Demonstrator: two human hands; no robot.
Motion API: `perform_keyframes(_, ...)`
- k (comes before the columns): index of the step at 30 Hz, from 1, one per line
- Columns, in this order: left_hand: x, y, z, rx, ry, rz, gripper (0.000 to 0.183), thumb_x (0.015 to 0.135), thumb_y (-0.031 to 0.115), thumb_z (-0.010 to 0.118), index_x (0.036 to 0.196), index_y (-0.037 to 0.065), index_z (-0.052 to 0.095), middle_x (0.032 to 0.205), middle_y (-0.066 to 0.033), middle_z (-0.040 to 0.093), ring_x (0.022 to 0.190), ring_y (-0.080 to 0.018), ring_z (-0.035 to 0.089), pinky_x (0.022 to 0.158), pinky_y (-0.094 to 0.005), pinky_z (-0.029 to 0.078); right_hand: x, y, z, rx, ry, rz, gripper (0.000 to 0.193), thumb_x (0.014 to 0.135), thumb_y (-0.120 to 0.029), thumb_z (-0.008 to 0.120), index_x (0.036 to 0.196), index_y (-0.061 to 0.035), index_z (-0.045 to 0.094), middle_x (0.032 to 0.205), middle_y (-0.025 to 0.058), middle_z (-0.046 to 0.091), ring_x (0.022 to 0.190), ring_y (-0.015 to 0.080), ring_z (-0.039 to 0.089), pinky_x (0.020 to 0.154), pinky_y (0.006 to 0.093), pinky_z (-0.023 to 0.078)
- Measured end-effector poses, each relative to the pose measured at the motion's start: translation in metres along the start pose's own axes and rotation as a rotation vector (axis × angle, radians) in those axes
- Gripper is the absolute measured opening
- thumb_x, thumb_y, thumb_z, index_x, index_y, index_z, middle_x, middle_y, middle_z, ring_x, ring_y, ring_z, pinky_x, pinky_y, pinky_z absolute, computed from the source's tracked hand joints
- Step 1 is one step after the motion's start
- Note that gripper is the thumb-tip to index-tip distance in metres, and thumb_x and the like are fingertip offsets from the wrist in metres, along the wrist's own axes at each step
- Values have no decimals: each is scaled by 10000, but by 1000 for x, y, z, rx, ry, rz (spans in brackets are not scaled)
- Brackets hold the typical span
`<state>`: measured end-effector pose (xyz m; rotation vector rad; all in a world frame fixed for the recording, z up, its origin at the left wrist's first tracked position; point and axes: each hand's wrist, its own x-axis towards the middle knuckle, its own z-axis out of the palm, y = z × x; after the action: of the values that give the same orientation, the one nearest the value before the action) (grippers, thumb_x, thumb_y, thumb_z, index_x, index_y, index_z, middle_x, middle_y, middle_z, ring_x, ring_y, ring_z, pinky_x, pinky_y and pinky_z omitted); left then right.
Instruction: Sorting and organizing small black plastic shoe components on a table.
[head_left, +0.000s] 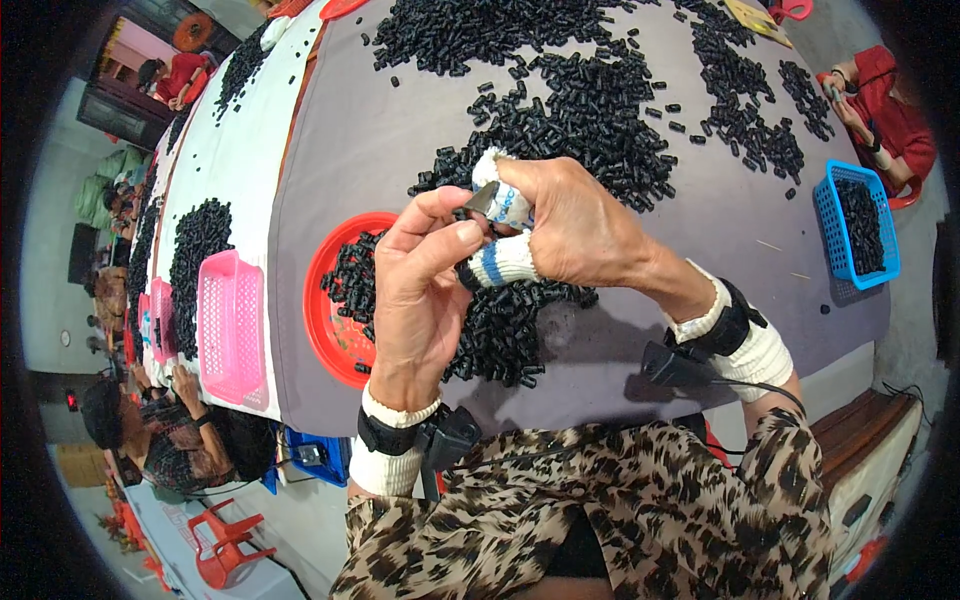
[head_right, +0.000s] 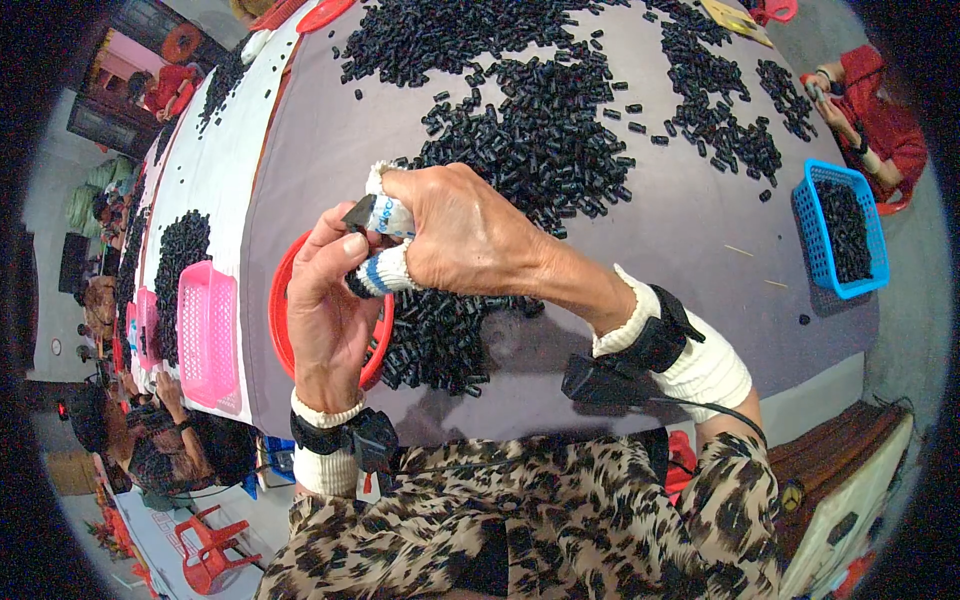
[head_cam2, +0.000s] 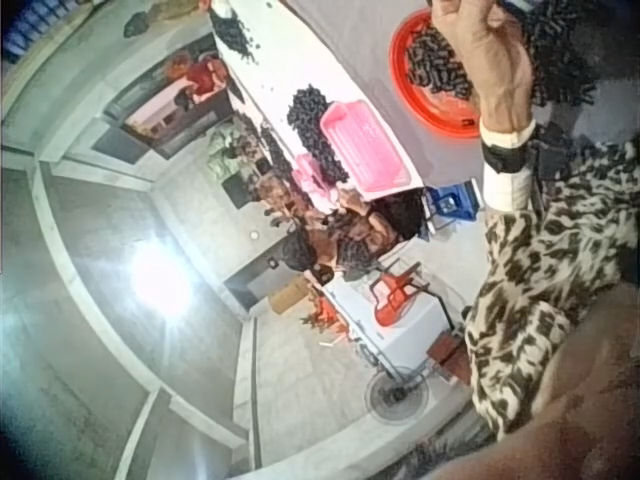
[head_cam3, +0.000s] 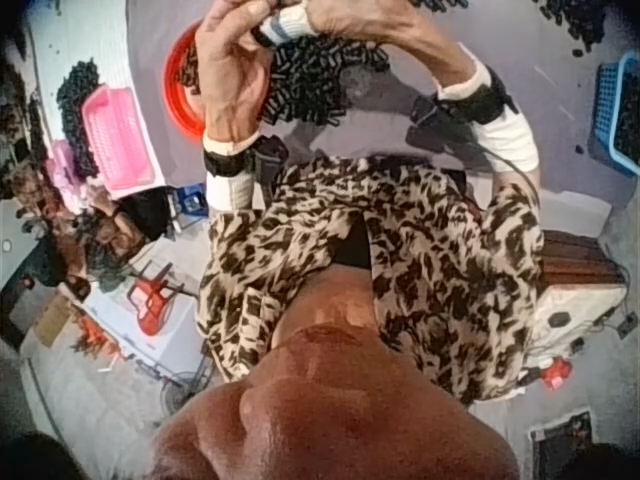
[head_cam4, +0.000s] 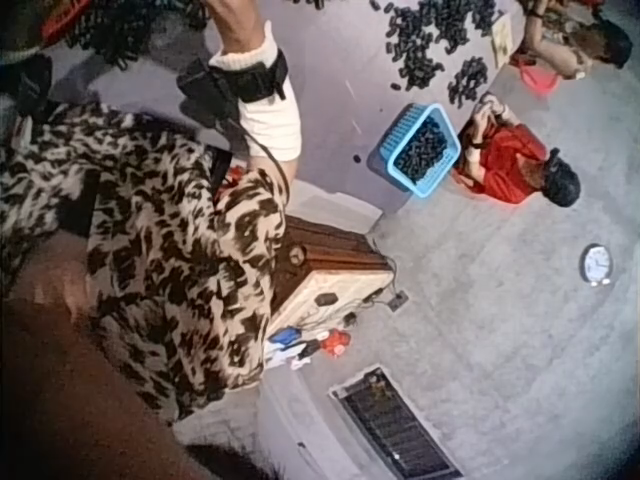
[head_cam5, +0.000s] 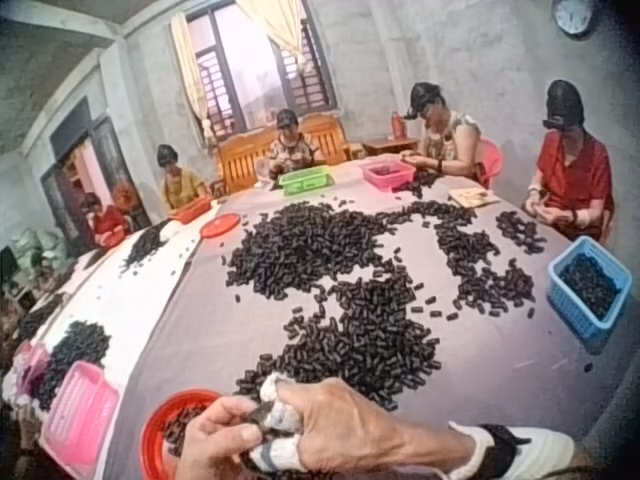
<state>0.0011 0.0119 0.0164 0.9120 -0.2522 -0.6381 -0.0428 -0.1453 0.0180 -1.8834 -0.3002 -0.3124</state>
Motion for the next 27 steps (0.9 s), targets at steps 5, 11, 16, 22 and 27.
perform_keyframes(5, 0, -1, 1, -63, 64, -17, 226, 802, 6, 563, 1027, -23, 552, 865, -98, 621, 756, -135, 598, 743, -254, 499, 1, 1, 2, -21, 18, 5, 299, 643, -151, 752, 774, -23, 516, 592, 7, 512, 547, 68, 459, 495, 244, 386)
perform_keyframes(11, -3, -4, 0, -140, 15, -12, 243, 870, 91, 534, 1077, -37, 541, 900, -108, 619, 812, -158, 603, 778, -280, 499, 1, -2, -2, -46, -1, 33, 334, 643, -201, 767, 796, -15, 537, 593, 23, 523, 536, 80, 470, 492, 248, 391)
perform_keyframes(16, -3, -7, -7, -173, -44, -1, 264, 883, 99, 519, 1112, -31, 527, 965, -110, 605, 859, -157, 594, 799, -287, 497, 2, -4, -5, -64, -80, 69, 346, 651, -240, 762, 797, -8, 550, 603, 39, 535, 537, 99, 488, 500, 262, 403)
perform_keyframes(22, -3, -7, -8, -152, -76, -3, 240, 884, 91, 515, 1092, -27, 537, 982, -90, 600, 862, -142, 592, 792, -285, 498, 5, -1, -4, -91, -111, 18, 354, 680, -293, 671, 711, 29, 528, 617, 166, 543, 562, 305, 541, 552, 389, 410)
perform_keyframes(27, -3, -7, -13, -170, -92, 3, 251, 874, 60, 498, 1105, -37, 496, 1013, -128, 599, 925, -206, 601, 828, -331, 497, 7, -2, -5, -112, -142, 1, 376, 681, -311, 664, 701, 35, 519, 617, 173, 540, 572, 325, 535, 553, 401, 404)
